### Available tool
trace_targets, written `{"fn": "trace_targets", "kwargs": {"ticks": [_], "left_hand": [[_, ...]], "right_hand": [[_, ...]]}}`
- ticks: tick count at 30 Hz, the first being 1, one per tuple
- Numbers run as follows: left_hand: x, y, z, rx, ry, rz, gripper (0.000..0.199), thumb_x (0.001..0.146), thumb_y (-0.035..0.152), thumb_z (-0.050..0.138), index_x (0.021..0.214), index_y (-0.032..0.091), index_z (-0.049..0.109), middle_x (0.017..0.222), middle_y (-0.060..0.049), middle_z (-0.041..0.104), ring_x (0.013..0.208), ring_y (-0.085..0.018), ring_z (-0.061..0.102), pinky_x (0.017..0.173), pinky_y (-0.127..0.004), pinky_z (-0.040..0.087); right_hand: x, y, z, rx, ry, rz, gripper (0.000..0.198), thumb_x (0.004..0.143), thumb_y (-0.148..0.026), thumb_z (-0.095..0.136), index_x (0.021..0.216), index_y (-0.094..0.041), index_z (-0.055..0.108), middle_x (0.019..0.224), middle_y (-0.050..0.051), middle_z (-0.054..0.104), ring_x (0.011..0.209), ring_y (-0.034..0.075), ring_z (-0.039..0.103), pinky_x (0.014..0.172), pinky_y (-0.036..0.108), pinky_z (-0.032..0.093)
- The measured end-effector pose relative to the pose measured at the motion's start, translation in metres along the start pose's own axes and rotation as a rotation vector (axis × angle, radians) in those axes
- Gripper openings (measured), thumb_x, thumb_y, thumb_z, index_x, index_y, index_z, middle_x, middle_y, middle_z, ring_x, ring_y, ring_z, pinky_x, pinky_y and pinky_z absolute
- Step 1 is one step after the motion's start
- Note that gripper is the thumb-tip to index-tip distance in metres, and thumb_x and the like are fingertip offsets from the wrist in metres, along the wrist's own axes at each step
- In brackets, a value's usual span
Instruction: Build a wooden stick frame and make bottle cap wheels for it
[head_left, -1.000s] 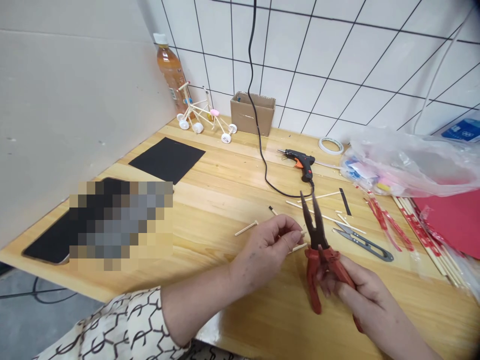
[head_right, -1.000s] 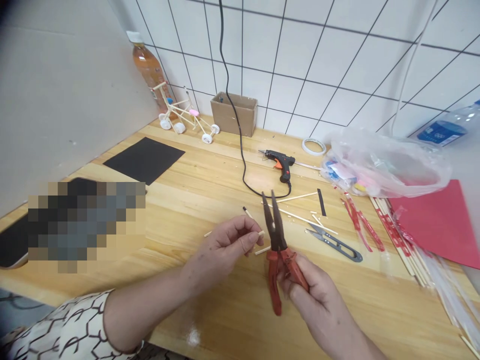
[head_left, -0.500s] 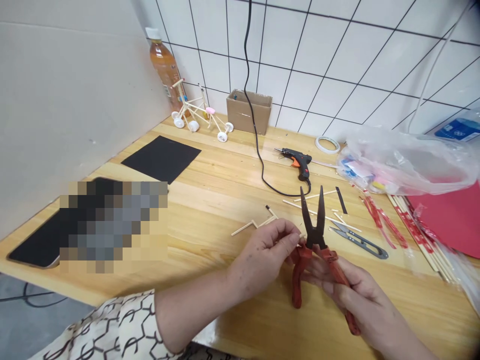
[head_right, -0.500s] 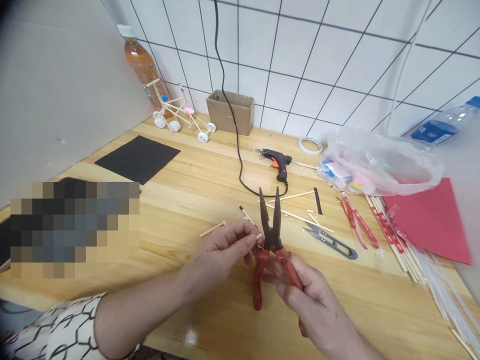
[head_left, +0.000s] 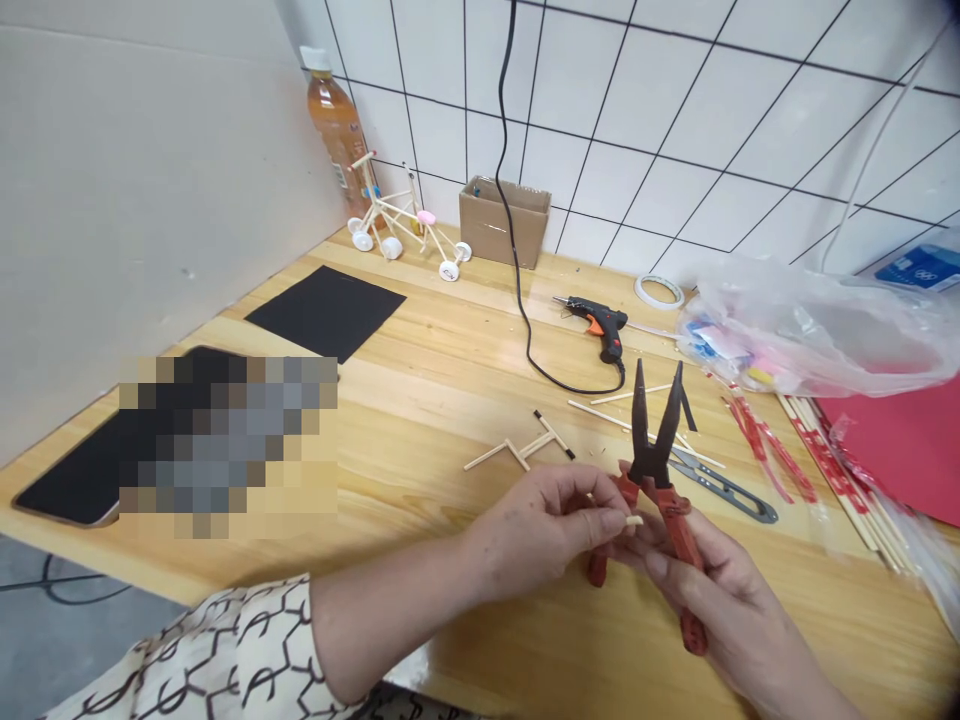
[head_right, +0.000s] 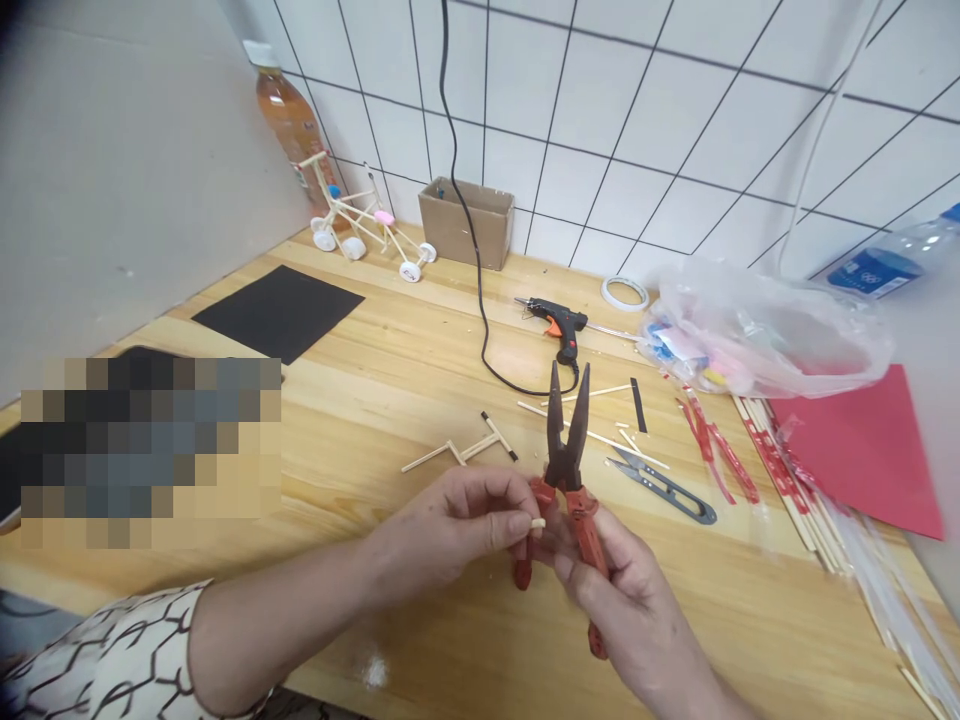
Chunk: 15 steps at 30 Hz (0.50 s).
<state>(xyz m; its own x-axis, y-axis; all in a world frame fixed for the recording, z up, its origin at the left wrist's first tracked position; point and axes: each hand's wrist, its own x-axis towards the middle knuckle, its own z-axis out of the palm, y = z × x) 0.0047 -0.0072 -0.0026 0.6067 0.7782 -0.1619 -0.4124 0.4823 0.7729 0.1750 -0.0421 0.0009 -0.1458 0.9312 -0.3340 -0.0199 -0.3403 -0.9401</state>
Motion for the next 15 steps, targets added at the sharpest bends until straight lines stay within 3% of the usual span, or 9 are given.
{"fn": "trace_targets", "kwargs": {"ticks": [3,6,8,11,13,15], "left_hand": [[-0.0011,0.0002,0.0002,0.028,0.039,0.002,0.036,0.068,0.046,0.07,0.068,0.014,0.054,0.059,0.003,0.051,0.051,-0.009,0.049,0.053,-0.025,0.041],[-0.0014,0.0016,0.0004,0.092,0.109,0.002,0.038,0.064,0.047,0.072,0.067,0.013,0.057,0.059,0.002,0.052,0.057,-0.009,0.048,0.059,-0.023,0.041],[-0.0014,0.0021,0.0007,0.08,0.109,0.001,0.038,0.063,0.046,0.074,0.066,0.012,0.058,0.062,0.002,0.053,0.06,-0.008,0.048,0.063,-0.023,0.041],[-0.0015,0.0015,0.0009,0.064,0.076,-0.001,0.034,0.065,0.044,0.073,0.066,0.012,0.059,0.067,-0.001,0.057,0.066,-0.011,0.052,0.069,-0.025,0.042],[-0.002,0.001,0.0008,0.065,0.073,-0.005,0.034,0.066,0.043,0.073,0.067,0.012,0.059,0.071,-0.003,0.059,0.071,-0.014,0.055,0.073,-0.028,0.043],[-0.0025,0.0013,0.0006,0.052,0.077,-0.017,0.035,0.064,0.043,0.074,0.068,0.012,0.059,0.071,-0.003,0.06,0.071,-0.015,0.057,0.071,-0.03,0.044]], "right_hand": [[0.001,0.0015,0.0026,-0.042,-0.052,0.074,0.056,0.071,-0.022,0.061,0.126,-0.028,0.049,0.101,0.008,0.068,0.08,0.022,0.067,0.037,0.019,0.046],[0.0025,0.0025,0.0012,-0.075,-0.113,0.156,0.065,0.071,-0.017,0.056,0.132,-0.026,0.037,0.101,0.009,0.067,0.075,0.019,0.067,0.029,0.012,0.032],[0.0023,0.003,-0.0003,-0.082,-0.129,0.185,0.06,0.071,-0.016,0.055,0.128,-0.027,0.039,0.099,0.007,0.066,0.075,0.018,0.066,0.03,0.012,0.033],[0.001,0.0045,-0.0028,-0.047,-0.179,0.201,0.038,0.072,-0.018,0.057,0.108,-0.025,0.052,0.094,0.006,0.066,0.078,0.02,0.066,0.033,0.014,0.037],[0.0007,0.006,-0.005,0.054,-0.218,0.167,0.021,0.07,-0.019,0.061,0.09,-0.022,0.056,0.09,0.006,0.065,0.083,0.021,0.065,0.048,0.021,0.049],[0.0017,0.0075,-0.0069,0.179,-0.259,0.141,0.015,0.065,-0.018,0.064,0.078,-0.021,0.057,0.086,0.004,0.064,0.089,0.022,0.063,0.07,0.031,0.052]]}}
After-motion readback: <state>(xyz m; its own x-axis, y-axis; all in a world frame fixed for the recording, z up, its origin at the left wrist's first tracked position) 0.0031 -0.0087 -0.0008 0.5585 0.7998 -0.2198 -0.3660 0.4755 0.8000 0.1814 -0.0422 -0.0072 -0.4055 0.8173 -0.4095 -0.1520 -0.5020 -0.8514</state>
